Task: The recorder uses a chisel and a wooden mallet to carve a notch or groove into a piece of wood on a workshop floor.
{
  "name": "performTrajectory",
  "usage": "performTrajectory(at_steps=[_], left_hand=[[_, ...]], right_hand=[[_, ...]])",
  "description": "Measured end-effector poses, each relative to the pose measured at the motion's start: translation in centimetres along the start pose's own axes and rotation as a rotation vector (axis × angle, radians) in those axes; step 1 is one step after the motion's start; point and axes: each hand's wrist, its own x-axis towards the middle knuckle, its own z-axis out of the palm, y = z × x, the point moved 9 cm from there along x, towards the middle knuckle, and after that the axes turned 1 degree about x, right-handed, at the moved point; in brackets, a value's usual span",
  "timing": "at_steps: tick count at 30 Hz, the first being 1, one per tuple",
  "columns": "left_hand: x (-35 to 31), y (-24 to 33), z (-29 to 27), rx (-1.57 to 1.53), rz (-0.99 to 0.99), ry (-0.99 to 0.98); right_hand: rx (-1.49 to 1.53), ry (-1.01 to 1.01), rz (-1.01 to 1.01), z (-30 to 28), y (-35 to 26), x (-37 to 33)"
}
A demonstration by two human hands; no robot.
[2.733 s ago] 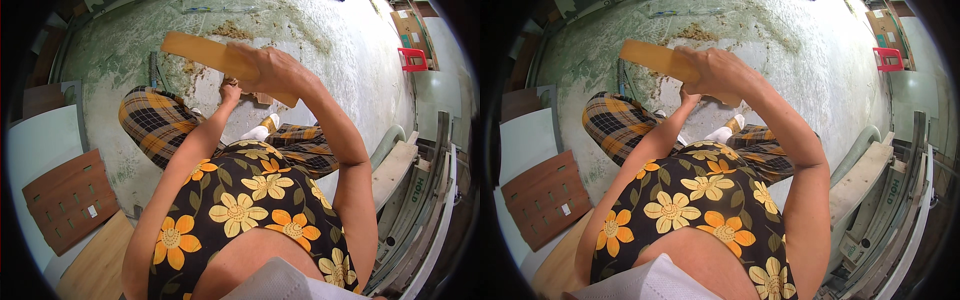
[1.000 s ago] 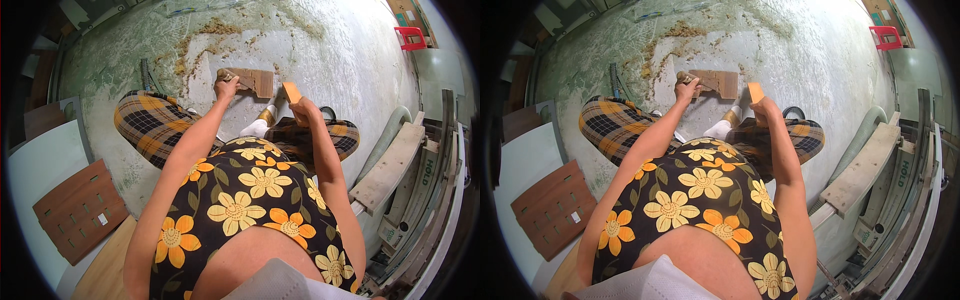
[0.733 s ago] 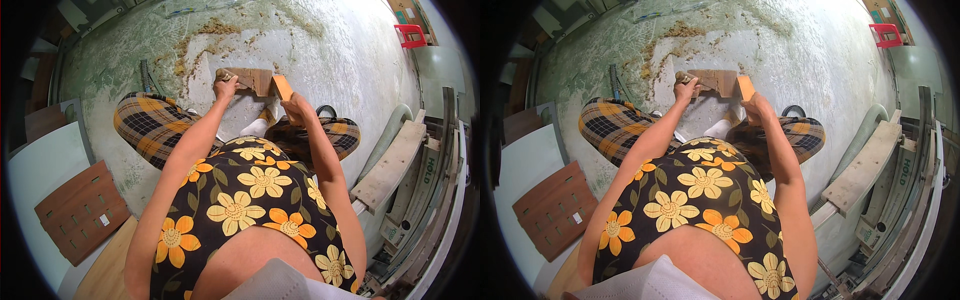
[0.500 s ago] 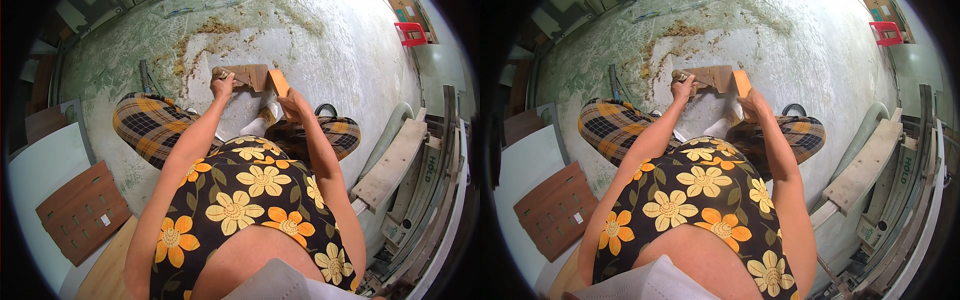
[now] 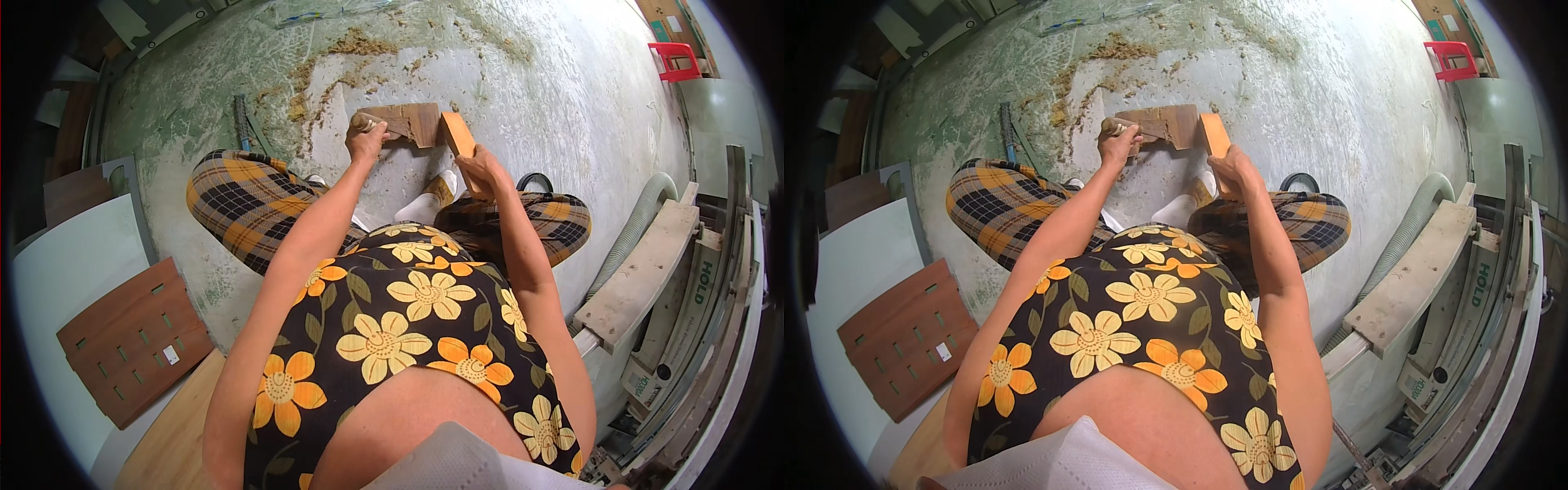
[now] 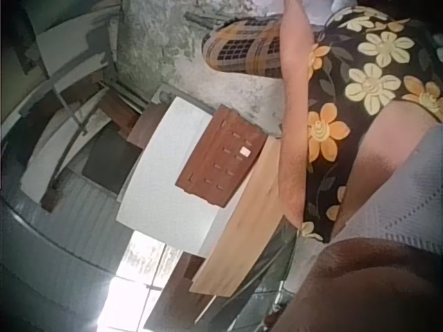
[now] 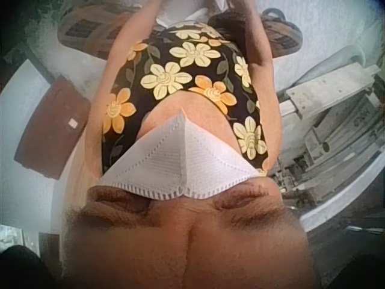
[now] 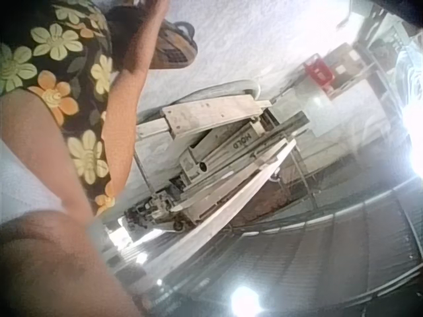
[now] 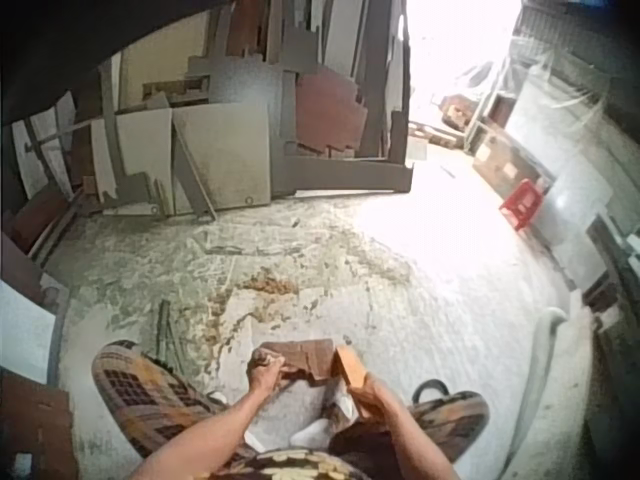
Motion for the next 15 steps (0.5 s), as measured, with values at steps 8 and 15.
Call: performTrajectory(at_steps=[8,15], left_hand=[[-6.0,8.2,5.4,0.582,0.716,-0.148],[-1.4,3.2,1.2,0.245,0.233,0.021]], right_hand=[[0.029,0.032,0.008,0.7,0.5,0.0],[0.067,0.022,-0.007,0.2,0.5,-0.3]])
